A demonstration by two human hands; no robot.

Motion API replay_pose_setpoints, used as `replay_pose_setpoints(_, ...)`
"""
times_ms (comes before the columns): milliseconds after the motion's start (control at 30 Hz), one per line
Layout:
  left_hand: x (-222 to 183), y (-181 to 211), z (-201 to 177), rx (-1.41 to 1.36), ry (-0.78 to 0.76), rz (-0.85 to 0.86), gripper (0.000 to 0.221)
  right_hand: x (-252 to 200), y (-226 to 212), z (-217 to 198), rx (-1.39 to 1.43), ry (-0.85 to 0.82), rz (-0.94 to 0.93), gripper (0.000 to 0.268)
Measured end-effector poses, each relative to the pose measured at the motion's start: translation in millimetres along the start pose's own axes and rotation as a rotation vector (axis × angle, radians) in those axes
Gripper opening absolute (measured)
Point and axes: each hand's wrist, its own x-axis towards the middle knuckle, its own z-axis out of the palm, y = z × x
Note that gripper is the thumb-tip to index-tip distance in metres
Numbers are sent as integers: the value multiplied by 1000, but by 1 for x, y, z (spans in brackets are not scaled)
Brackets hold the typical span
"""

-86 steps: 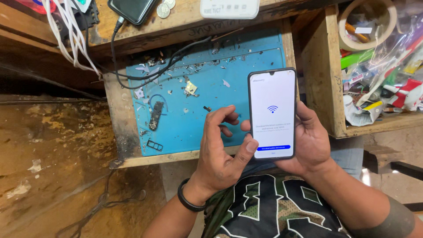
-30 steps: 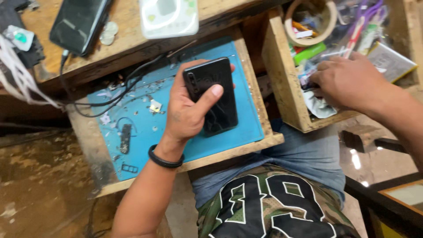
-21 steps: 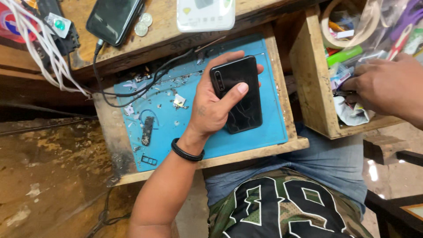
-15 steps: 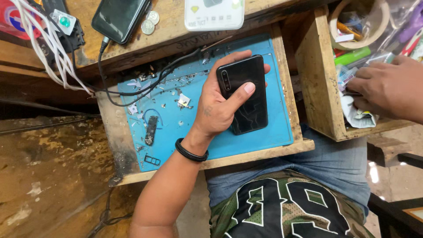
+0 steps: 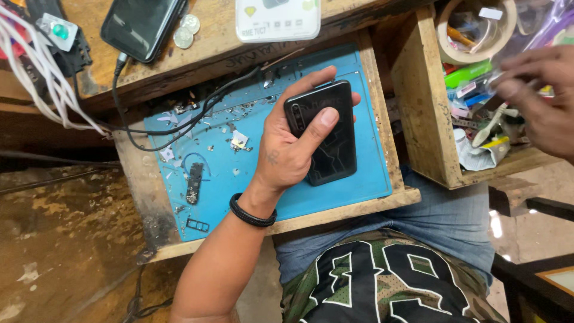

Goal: The person cleans a smartphone screen with a wipe, then presses the edges of the screen to ensure it is properly seated. They power on the device and apply a green rubber band around the phone to hold the screen in place. The person then picks up a second smartphone, removes a protective film from its back, and places it on the workbench.

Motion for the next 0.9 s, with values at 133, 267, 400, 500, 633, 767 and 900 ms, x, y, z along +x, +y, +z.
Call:
replay_pose_setpoints(133, 0, -2, 2, 23, 11, 13, 45, -4, -40, 1, 757, 48, 155, 27)
replay_pose_setpoints(267, 0, -2, 4, 31, 21, 2, 45, 11, -76, 7, 896, 63, 322, 32)
replay_pose_setpoints(400, -1, -1, 3, 42, 3, 17, 44, 11, -107, 17, 1019, -5, 317, 25)
replay_pose_setpoints(500, -2, -1, 4, 25, 0, 27, 42, 14, -133, 35, 935, 25, 275, 23)
replay_pose_setpoints(633, -3, 0, 6, -4, 0, 22, 42, 25, -173, 57, 562, 70, 152, 27)
replay_pose_setpoints(767, -3, -1, 6, 47, 26, 28, 38, 32, -196, 71, 573, 187, 116, 17)
replay_pose_setpoints(900, -6, -1, 4, 228, 90, 33, 37, 30, -195, 75, 390, 221, -5, 16)
